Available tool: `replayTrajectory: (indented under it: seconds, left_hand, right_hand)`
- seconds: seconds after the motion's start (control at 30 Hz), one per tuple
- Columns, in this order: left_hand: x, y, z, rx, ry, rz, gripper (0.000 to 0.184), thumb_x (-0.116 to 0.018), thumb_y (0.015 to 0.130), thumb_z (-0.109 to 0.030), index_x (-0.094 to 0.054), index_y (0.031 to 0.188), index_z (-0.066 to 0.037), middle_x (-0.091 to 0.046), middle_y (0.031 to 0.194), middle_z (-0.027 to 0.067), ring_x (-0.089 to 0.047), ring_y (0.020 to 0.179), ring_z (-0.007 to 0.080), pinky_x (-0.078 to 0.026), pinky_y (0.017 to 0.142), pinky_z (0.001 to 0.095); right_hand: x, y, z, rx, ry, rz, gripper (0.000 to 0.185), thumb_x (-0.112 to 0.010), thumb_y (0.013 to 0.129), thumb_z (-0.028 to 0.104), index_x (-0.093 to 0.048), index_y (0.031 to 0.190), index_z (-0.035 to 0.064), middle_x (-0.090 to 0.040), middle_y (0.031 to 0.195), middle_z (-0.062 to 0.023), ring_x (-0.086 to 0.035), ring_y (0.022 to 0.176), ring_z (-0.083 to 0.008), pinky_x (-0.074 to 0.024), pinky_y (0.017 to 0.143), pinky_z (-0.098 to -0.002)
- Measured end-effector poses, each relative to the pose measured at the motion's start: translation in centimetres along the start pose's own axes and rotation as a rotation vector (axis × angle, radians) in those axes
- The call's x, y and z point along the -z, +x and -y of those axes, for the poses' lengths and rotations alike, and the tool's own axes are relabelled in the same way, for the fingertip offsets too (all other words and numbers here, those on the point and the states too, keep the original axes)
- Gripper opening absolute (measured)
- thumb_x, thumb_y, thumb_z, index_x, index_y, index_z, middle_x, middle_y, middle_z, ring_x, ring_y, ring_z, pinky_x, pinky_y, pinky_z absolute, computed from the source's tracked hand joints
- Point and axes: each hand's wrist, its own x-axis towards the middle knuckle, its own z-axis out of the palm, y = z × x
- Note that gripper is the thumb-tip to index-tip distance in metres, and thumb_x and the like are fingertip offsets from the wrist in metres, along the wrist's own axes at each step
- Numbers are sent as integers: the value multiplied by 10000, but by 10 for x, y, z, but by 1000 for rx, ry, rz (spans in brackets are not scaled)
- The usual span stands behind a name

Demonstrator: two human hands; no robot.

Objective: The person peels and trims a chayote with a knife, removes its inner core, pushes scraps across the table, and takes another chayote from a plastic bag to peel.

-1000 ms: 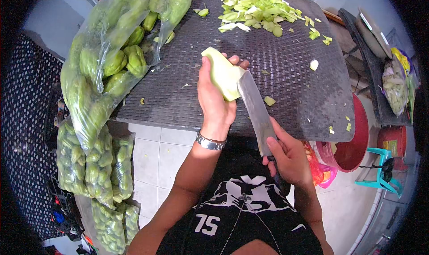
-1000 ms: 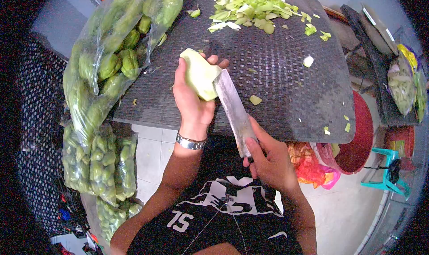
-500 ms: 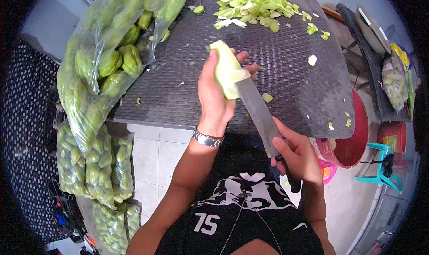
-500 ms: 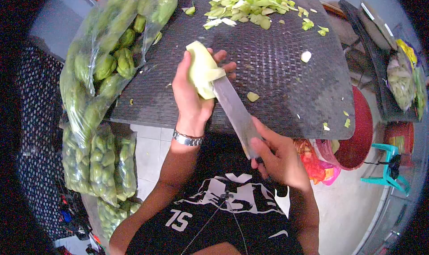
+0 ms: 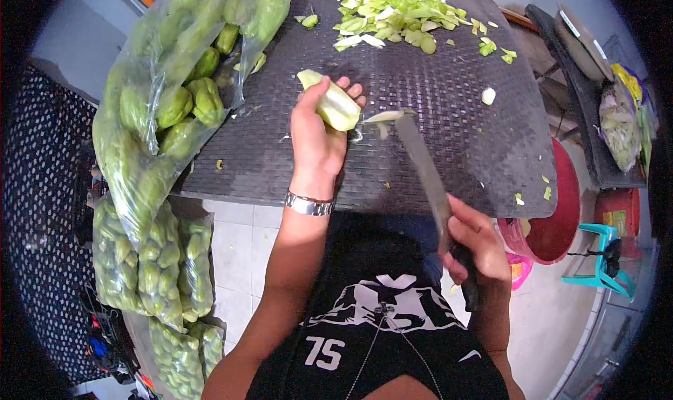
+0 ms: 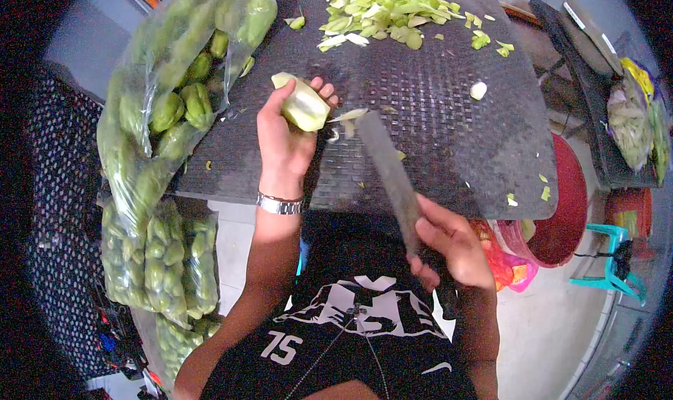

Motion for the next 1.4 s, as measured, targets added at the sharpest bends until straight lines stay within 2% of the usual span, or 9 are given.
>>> replayTrajectory:
  seconds: [0.2,0.33,0.6,0.67,0.73,0.83,1.03,1.13,1.4]
  left_hand:
    - [4,-3,-8,12,-107,-53,265,-569,975,-171,-514,1136,33,-611,1109,188,-648,1053,375,-527,977,508]
    - [8,-4,-10,45,-101,21,236,-539,994,-179,-516,1145,1,-611,1122,189,-646,1045,370,-529,980,539]
    - [-24,56,-21,-284,-197,-232,231,-433,1027,-164,-479,1161,19,-586,1053,204,-627,993,339,-542,948,578]
    - [-61,50,8,-115,-131,50,276,-408,1060,-189,-507,1224,10,-641,1110,191,-664,1007,339,-576,946,499]
    - [-95,23,42,188,-196,532,386,-695,948,-63,-565,1307,-4,-696,1222,145,-700,1075,229,-567,970,357]
    - [-171,-28,76,671,-209,557,405,-611,1013,-269,-572,1191,93,-702,1096,202,-704,1073,367,-542,1029,460]
    - [-183,-34,42,743,86,1055,423,-534,1040,-346,-672,1140,41,-720,1109,249,-727,983,391,-589,882,467]
    - [-132,-10,16,428,376,984,616,-436,1066,-429,-531,1401,79,-633,1343,264,-699,1092,392,-572,940,443]
    - [-10,36,-93,-135,1056,205,336,-606,1016,-298,-704,1187,-25,-757,1092,172,-745,881,296,-587,726,368]
  right_hand:
    - [-4,25,-12,318,-432,-488,520,-552,1060,187,-423,1554,90,-638,711,-45,-562,500,-115,-422,451,-255]
    - [-12,23,-8,490,-837,-402,458,-590,1029,138,-530,1481,98,-706,794,-100,-665,617,-153,-533,590,-308]
    - [10,28,-23,178,-472,-365,400,-549,1042,138,-543,1428,34,-676,730,-94,-577,506,-102,-469,488,-285]
    - [10,33,-27,180,-384,-365,396,-540,1048,145,-534,1427,29,-663,706,-81,-538,473,-86,-436,453,-275]
    - [15,35,-28,176,-395,-351,406,-536,1050,149,-508,1433,15,-668,707,-85,-555,478,-99,-439,447,-287]
    - [20,35,-33,203,-406,-329,413,-528,1055,142,-485,1441,2,-675,734,-103,-564,476,-107,-439,436,-290]
    - [20,37,-40,248,-322,-338,384,-511,1067,130,-497,1435,24,-659,727,-84,-546,467,-100,-433,430,-275]
    - [21,38,-38,218,-295,-315,376,-506,1068,123,-496,1432,31,-647,718,-74,-529,458,-99,-430,426,-279]
    - [20,40,-35,233,-263,-285,388,-553,1053,104,-470,1423,20,-644,762,-84,-555,506,-108,-438,399,-262]
